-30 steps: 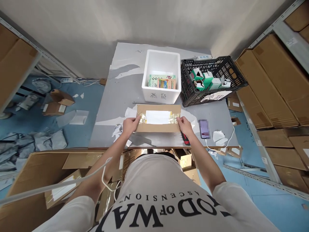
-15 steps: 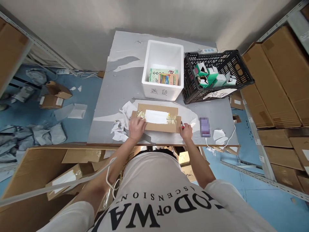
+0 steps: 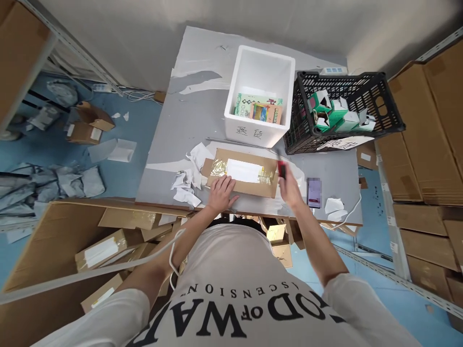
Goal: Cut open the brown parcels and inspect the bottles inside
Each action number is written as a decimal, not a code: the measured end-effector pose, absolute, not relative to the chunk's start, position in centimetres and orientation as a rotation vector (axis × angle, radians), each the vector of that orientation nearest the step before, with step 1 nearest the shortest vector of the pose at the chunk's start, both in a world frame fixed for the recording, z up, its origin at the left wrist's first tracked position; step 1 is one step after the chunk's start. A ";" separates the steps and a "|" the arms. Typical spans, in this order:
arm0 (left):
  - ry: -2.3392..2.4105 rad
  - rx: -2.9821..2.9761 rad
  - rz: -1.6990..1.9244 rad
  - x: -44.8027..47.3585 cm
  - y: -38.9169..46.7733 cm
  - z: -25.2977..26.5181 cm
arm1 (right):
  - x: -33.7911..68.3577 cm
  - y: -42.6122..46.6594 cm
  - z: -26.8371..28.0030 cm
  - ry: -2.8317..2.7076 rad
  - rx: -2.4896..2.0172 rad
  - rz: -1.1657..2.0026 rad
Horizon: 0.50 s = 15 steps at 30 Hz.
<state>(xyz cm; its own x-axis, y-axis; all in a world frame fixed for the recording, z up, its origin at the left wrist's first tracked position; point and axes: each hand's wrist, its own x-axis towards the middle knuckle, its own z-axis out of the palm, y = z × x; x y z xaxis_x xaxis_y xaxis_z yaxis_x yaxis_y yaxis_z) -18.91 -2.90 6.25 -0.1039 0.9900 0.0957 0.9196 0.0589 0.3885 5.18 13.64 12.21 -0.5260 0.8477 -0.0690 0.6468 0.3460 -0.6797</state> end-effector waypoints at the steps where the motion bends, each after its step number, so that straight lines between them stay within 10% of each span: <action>1: 2.143 1.969 0.529 -18.9 -2.9 6.2 | 3.0 14.2 13.6 -2.573 -1.132 0.958; 15: 2.221 2.086 0.442 -18.8 -3.0 5.9 | -9.2 16.5 17.1 -3.642 -0.230 0.363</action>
